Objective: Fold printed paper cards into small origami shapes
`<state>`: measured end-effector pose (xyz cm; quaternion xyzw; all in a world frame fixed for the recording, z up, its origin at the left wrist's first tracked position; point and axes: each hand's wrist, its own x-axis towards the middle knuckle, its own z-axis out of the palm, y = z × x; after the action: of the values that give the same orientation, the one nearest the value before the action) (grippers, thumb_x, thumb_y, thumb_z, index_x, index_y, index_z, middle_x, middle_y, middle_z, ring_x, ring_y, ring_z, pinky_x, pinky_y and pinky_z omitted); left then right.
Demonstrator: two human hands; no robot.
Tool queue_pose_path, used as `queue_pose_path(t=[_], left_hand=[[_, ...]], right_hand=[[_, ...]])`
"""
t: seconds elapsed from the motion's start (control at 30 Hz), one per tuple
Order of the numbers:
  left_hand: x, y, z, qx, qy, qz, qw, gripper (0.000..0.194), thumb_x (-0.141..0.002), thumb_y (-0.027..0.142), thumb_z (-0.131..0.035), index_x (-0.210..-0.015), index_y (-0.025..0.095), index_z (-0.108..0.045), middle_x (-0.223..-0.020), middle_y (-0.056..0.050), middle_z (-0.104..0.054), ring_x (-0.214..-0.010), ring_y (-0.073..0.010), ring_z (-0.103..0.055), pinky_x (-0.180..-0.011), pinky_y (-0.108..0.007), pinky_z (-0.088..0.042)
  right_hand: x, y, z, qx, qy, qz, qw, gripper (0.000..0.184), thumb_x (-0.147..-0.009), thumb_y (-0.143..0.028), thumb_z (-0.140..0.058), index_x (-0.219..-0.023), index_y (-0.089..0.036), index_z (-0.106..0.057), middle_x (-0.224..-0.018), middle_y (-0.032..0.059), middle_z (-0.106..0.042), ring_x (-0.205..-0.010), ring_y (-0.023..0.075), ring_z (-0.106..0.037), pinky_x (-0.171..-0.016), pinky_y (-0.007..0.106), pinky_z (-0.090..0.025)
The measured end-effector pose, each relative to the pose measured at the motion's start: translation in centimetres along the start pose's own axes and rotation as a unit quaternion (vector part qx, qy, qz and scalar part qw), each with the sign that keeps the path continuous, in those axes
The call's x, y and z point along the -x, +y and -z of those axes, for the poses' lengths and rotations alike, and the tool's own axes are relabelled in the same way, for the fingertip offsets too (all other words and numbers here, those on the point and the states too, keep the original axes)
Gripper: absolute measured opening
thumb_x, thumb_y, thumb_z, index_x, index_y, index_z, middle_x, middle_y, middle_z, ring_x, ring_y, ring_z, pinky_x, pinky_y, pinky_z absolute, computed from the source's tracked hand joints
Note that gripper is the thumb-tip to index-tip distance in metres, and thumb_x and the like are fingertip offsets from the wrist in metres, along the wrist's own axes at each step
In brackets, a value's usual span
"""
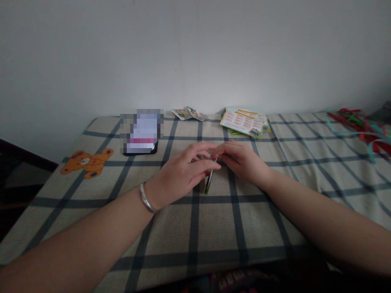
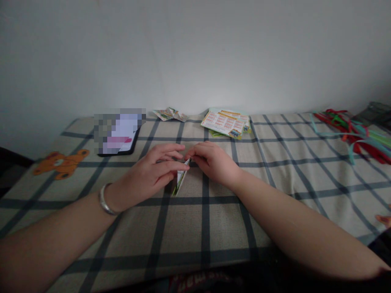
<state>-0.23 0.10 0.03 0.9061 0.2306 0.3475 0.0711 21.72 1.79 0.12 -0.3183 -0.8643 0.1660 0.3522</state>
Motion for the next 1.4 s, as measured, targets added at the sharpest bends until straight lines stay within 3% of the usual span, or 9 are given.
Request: queue_pose_path(t=[0.13, 0.33, 0.57, 0.73, 0.9, 1.03, 1.17, 1.4], left_hand=[[-0.1, 0.1, 0.4, -0.027, 0.023, -0.015, 0.999, 0.017, -0.088, 0.008, -0.055, -0.094, 0.02, -0.067, -0.132, -0.006, -0.049, -0.107, -0.0151, -0.06, -0.094, -0.032, -0.055], [-0.2, 0.4, 1.4, -0.149, 0.066, -0.026, 0.986, 0.011, -0.087, 0.011, -0.057, -0.091, 0.017, -0.065, -0.128, -0.009, -0.058, -0.111, -0.0194, -0.061, -0.097, -0.038, -0.052], [-0.3, 0.5, 1.6, -0.236, 0.052, 0.021, 0.97, 0.011, -0.082, 0.011, -0.056, -0.087, 0.02, -0.061, -0.104, 0.002, -0.073, -0.115, -0.0255, -0.061, -0.111, -0.058, -0.032], [-0.3, 0.7, 1.4, -0.222, 0.056, 0.074, 0.97, 0.014, -0.081, 0.01, -0.053, -0.09, 0.018, -0.061, -0.109, -0.002, -0.073, -0.098, -0.0211, -0.069, -0.113, -0.055, -0.032], [-0.1, 0.3, 0.9, -0.203, 0.04, 0.1, 0.973, 0.014, -0.084, 0.017, -0.054, -0.095, 0.017, -0.063, -0.091, -0.001, -0.075, -0.075, -0.0167, -0.068, -0.107, -0.048, -0.043], [-0.2, 0.1, 0.7, -0.191, 0.042, 0.083, 0.977, 0.009, -0.087, 0.019, -0.054, -0.086, 0.017, -0.063, -0.08, 0.0, -0.071, -0.073, -0.0172, -0.067, -0.093, -0.039, -0.052], [-0.2, 0.1, 0.8, -0.197, 0.026, 0.072, 0.977, 0.01, -0.09, 0.021, -0.053, -0.086, 0.017, -0.062, -0.081, -0.002, -0.07, -0.078, -0.0202, -0.066, -0.075, -0.034, -0.053], [-0.1, 0.4, 1.0, -0.157, 0.025, 0.048, 0.986, 0.021, -0.095, 0.03, -0.049, -0.105, 0.015, -0.059, -0.094, -0.005, -0.07, -0.083, -0.0203, -0.066, -0.076, -0.034, -0.052]], right_hand=[[0.2, 0.1, -0.3, -0.028, 0.019, -0.02, 0.999, 0.02, -0.087, -0.009, -0.055, -0.099, -0.02, -0.066, -0.097, 0.0028, -0.071, -0.088, 0.0144, -0.064, -0.077, 0.027, -0.05], [0.5, 0.0, -0.3, -0.024, 0.048, -0.037, 0.998, 0.027, -0.088, -0.008, -0.052, -0.108, -0.021, -0.064, -0.103, 0.0036, -0.07, -0.091, 0.0145, -0.065, -0.079, 0.029, -0.052], [0.6, 0.2, -0.1, -0.018, 0.075, -0.028, 0.997, 0.031, -0.08, -0.002, -0.051, -0.102, -0.02, -0.062, -0.097, 0.0036, -0.066, -0.087, 0.0153, -0.063, -0.072, 0.029, -0.053], [0.8, 0.0, -0.2, -0.002, 0.063, -0.049, 0.997, 0.04, -0.07, 0.003, -0.051, -0.101, -0.021, -0.059, -0.096, 0.0016, -0.065, -0.086, 0.0145, -0.063, -0.075, 0.028, -0.052], [0.6, -0.9, 0.0, 0.019, 0.032, -0.065, 0.997, 0.032, -0.074, -0.008, -0.063, -0.103, -0.02, -0.058, -0.095, 0.0013, -0.067, -0.083, 0.0146, -0.062, -0.073, 0.028, -0.05], [0.5, -1.5, 0.0, 0.057, 0.008, -0.099, 0.993, 0.019, -0.08, -0.023, -0.066, -0.099, -0.02, -0.061, -0.087, 0.0013, -0.067, -0.077, 0.0155, -0.061, -0.067, 0.028, -0.047], [0.5, -1.6, 0.2, 0.047, 0.02, -0.097, 0.994, 0.016, -0.082, -0.024, -0.066, -0.097, -0.021, -0.063, -0.085, 0.0004, -0.068, -0.075, 0.0133, -0.062, -0.066, 0.025, -0.047], [0.6, -1.2, 0.0, -0.003, 0.058, -0.102, 0.993, 0.006, -0.085, -0.023, -0.064, -0.09, -0.02, -0.064, -0.079, -0.0007, -0.067, -0.065, 0.01, -0.059, -0.06, 0.022, -0.046]])
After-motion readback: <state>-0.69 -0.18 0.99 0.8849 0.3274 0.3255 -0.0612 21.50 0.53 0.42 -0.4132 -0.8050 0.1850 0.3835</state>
